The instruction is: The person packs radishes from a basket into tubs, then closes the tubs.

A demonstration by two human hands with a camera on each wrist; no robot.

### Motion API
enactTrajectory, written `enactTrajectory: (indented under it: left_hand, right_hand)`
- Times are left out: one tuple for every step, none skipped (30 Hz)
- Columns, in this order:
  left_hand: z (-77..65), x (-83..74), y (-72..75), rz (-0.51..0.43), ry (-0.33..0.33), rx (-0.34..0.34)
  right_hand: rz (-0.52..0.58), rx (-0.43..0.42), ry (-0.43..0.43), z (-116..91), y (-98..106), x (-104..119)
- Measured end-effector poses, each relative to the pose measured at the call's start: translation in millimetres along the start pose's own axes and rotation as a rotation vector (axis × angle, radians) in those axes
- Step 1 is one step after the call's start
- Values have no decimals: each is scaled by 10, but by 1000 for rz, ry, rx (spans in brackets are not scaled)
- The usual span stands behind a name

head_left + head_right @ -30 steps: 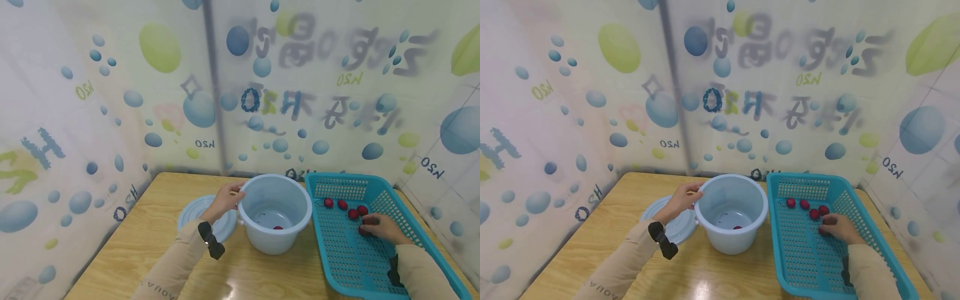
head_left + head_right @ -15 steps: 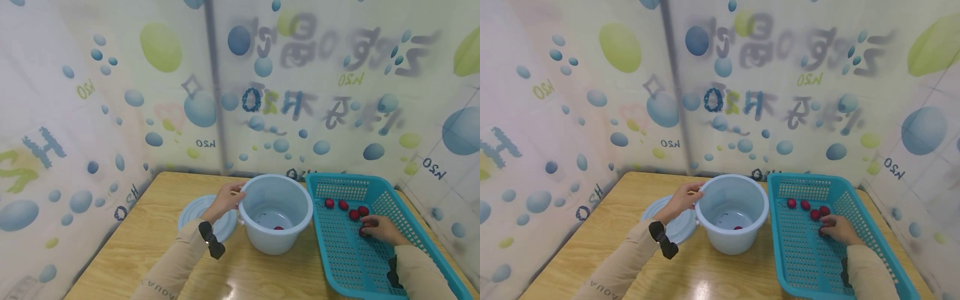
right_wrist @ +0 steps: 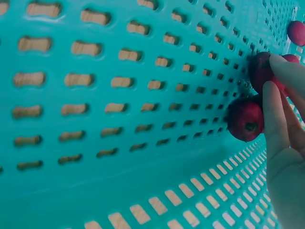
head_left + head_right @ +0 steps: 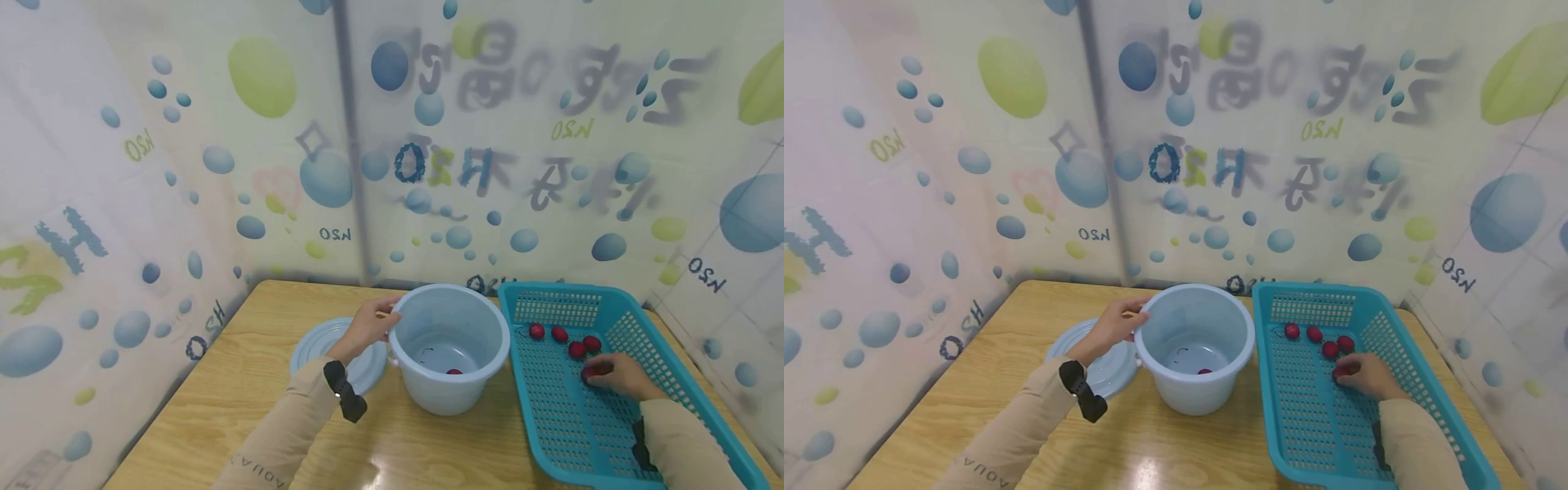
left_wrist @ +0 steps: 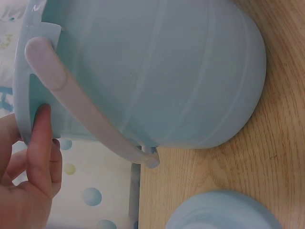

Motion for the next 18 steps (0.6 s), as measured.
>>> enactTrajectory:
  left_hand:
    - [-4,-4,0,1,-2,-2]
    - [-6,-5,-1,1,1,-3]
    - [-6,-7,-3,3,0,-5]
    - [-7,-7,-3,6,-1,-6]
    - [-8,-8,-4,6,3,-8]
    - [-9,-7,-4,6,6,-11]
    - [-9,-6,-5,6,9,-12]
    - [-9,-5,-5,6,12,-13]
    - [-9,-6,-6,8,6,-12]
    - [-10,-6,-6,9,6,-13]
    - [-12,-6,-5,7,7,-13]
    - [-13,-7,-3,8,5,-13]
    - [-15,-7,-3,8,3,-12]
    - [-17,-9,-2,7,0,-10]
    - [-19,-11,-1,6,-2,-8]
    - [-21,-12,0,3,0,-8]
    - [-23,-13,1,-1,-1,-6]
    - [-26,-14,2,-5,-1,-4]
  right_hand:
    - [-3,4,-2,0,-1,3]
    - [-5,7,-5,0,-1,5]
    - [-6,12,-9,0,-2,4]
    - [-8,14,-15,3,-5,4]
    - [-9,18,-18,5,-5,6]
    - [-9,22,-25,7,-5,7]
    - [-10,25,-28,10,-8,7]
    - [-12,28,-33,11,-10,9]
    - [-14,32,-38,12,-13,9]
    - [-16,34,-41,12,-14,12]
    - [-20,37,-44,13,-16,16]
    - [-24,40,-46,14,-17,22]
    - [-29,43,-44,14,-18,29]
    - [-34,47,-39,16,-18,39]
    - [-36,52,-32,18,-17,50]
    - [-39,56,-26,19,-16,63]
    - [-41,60,-19,21,-16,75]
    - [-43,62,-14,24,-16,85]
Point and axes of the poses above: each hand's wrist, its own z-axis towards the middle knuckle, its own y-axis out of the back of the hand, x = y × z, the point moved 4 cm from there along z, towards the middle knuckle, and after that the axes turned 9 degrees about y, right-handed, at the moved point
